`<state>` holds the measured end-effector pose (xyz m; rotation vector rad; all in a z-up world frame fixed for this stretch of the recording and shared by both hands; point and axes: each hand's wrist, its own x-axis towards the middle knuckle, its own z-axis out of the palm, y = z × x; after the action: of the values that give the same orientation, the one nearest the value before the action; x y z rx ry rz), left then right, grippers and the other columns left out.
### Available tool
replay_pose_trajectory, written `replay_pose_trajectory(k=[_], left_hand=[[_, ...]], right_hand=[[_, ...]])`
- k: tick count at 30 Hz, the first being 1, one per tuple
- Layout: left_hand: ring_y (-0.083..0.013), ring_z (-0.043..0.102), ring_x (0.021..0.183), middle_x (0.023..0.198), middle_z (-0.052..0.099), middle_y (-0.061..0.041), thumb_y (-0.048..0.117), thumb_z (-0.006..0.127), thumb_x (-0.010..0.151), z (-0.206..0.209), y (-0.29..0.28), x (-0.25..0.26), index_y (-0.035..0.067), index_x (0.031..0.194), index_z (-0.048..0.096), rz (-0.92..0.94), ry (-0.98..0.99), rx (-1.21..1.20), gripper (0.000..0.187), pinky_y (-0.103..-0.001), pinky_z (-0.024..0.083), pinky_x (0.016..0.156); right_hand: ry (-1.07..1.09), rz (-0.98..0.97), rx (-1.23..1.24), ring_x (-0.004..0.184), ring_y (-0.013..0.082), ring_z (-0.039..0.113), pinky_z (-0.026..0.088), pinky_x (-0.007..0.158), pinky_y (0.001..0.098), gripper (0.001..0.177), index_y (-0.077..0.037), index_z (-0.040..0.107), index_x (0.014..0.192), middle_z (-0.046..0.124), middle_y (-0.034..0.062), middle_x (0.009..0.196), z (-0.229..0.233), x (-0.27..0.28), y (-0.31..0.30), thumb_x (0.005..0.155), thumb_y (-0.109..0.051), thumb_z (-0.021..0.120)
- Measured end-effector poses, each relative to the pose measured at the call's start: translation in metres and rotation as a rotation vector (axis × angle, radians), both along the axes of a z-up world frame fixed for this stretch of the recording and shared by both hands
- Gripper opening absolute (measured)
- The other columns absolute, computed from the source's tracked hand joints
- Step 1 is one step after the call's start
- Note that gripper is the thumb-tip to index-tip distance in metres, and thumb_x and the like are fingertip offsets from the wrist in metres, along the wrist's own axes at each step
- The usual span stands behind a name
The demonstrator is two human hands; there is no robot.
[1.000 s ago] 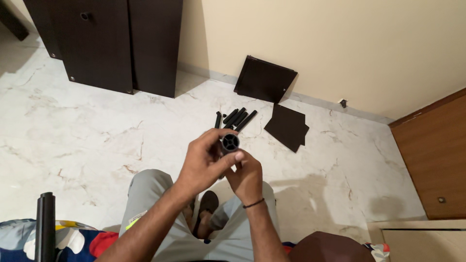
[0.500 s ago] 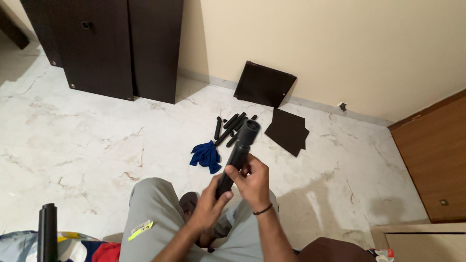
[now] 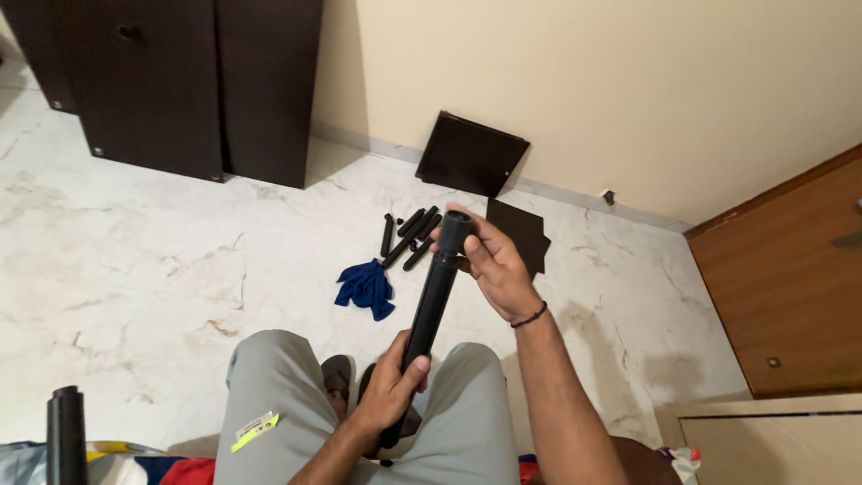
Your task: The person sits on the floor and assembles furniture by connecting black metal poles and attaching small caps. They handle the parts one at a time, aligning and twisting them together.
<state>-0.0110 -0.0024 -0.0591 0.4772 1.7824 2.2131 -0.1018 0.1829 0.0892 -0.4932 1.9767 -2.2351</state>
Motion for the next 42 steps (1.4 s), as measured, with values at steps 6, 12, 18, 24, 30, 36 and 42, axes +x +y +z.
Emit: replay_pose_trajectory(k=[6,12,18,24,30,36,42], left_hand=[[-0.0113,0.057,0.057,0.066,0.058,-0.003,0.039,0.061,0.097,0.007,-0.005,-0.001,0.002,0.129,0.056,0.051,0.035,-0.031,0.049,-0.029,0.048,0.053],[-0.011,0.057,0.054,0.064,0.058,-0.002,0.038,0.061,0.096,0.018,-0.002,-0.006,0.003,0.129,0.056,0.055,0.009,-0.089,0.048,-0.029,0.048,0.051],[-0.012,0.057,0.054,0.063,0.057,-0.004,0.036,0.063,0.095,0.034,-0.004,-0.028,0.003,0.129,0.057,0.077,-0.002,-0.071,0.047,-0.03,0.048,0.05],[-0.0181,0.057,0.059,0.066,0.06,-0.008,0.035,0.064,0.093,0.062,-0.018,-0.033,0.004,0.128,0.058,0.096,0.151,-0.268,0.047,-0.035,0.047,0.055],[-0.0214,0.057,0.06,0.069,0.061,-0.012,0.037,0.064,0.093,0.09,-0.015,-0.04,0.004,0.127,0.058,0.146,0.193,-0.291,0.048,-0.036,0.047,0.057],[-0.0168,0.057,0.059,0.069,0.059,-0.007,0.036,0.064,0.094,0.099,-0.012,-0.05,0.002,0.127,0.058,0.111,0.19,-0.243,0.048,-0.033,0.047,0.053],[-0.0099,0.056,0.055,0.068,0.055,-0.002,0.037,0.062,0.096,0.093,-0.008,-0.053,0.001,0.124,0.058,-0.042,0.065,-0.024,0.046,-0.027,0.048,0.05]], right_hand=[[0.139,-0.029,0.056,0.103,0.0207,0.069,0.059,0.095,0.0368,0.067,-0.01,0.04,0.15,0.065,0.0074,0.108,0.004,-0.007,0.0,0.097,-0.025,0.077],[0.145,-0.22,0.249,0.102,0.0224,0.067,0.06,0.088,0.0361,0.049,-0.005,0.049,0.12,0.066,0.013,0.11,0.027,-0.02,-0.005,0.088,-0.015,0.085],[-0.113,-0.019,-0.034,0.111,0.0194,0.074,0.06,0.097,0.0324,0.064,-0.013,0.052,0.14,0.071,0.0082,0.127,0.067,-0.018,0.0,0.085,-0.03,0.078],[0.24,-0.152,0.503,0.083,0.0145,0.067,0.058,0.072,0.0318,0.051,-0.002,0.06,0.11,0.07,0.0055,0.093,0.105,-0.029,0.023,0.08,-0.033,0.087],[0.421,-0.441,1.003,0.054,0.0084,0.05,0.043,0.048,0.0282,0.063,-0.007,0.05,0.073,0.052,0.0012,0.056,0.13,-0.035,0.008,0.074,-0.058,0.086],[0.501,-0.538,1.163,0.048,0.0109,0.049,0.041,0.048,0.03,0.065,-0.003,0.054,0.07,0.051,0.0028,0.052,0.154,-0.032,0.0,0.075,-0.06,0.085],[0.517,-0.277,0.656,0.08,0.0086,0.061,0.052,0.07,0.0288,0.043,-0.001,0.071,0.109,0.066,0.0038,0.092,0.151,-0.029,0.012,0.093,-0.04,0.078]])
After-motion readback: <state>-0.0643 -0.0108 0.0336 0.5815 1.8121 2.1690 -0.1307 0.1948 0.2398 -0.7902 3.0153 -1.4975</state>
